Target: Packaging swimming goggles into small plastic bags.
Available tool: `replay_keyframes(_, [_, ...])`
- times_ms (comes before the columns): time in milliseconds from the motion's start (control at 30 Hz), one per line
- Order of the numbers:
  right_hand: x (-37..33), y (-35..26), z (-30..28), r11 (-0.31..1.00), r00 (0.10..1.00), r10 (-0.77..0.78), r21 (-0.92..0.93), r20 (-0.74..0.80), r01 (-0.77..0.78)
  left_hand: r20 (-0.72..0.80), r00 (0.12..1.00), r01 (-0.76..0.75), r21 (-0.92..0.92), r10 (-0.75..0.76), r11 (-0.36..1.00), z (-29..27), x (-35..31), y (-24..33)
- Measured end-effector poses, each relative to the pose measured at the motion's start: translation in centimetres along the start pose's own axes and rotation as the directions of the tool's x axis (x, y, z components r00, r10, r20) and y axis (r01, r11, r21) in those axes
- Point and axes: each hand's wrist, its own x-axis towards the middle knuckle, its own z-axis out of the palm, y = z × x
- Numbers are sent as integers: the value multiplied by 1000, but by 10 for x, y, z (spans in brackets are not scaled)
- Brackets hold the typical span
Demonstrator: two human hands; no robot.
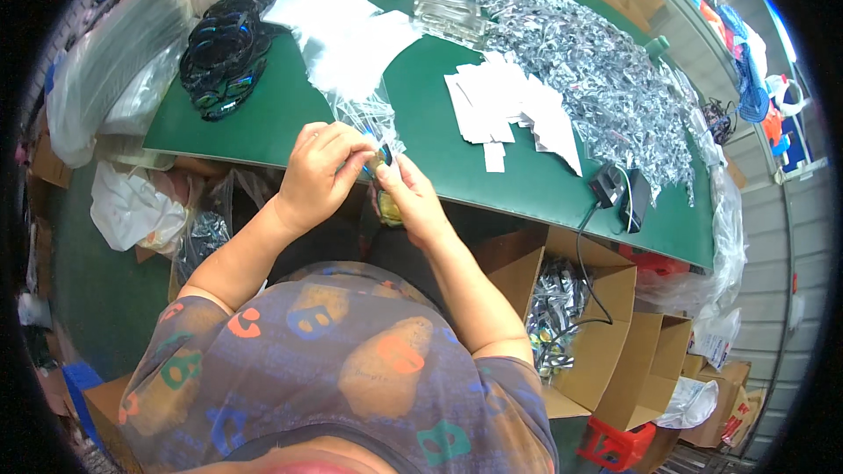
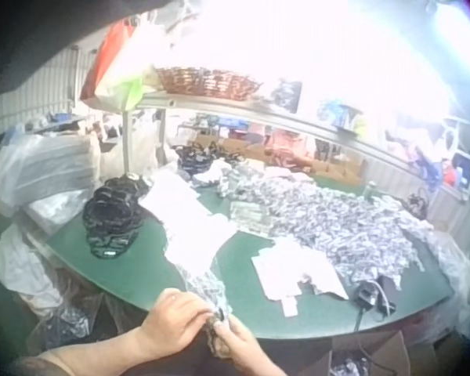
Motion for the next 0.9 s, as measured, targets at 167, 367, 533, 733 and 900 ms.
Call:
replay_keyframes(167, [1,6,24,960,998,39,281,-53,-22,46,999,-19,96,14,995,-1,-5,-5])
replay_keyframes(367, [4,15,35,950,988,-114,278,-109,140,-46,994,-82,241,96,967,3,-5,-9])
replay_keyframes(533, [-9,-2,24,968,1000,2,250,0,-2,-100,987,-104,167,122,980,4,-8,-23])
replay_keyframes(733, [-18,-8,21,979,998,56,197,-25,-50,-81,985,129,-257,-154,958,22,-31,-28])
replay_keyframes(900, [-20,10,13,734,984,74,660,160,-163,114,944,324,-478,-308,817,36,-49,-21])
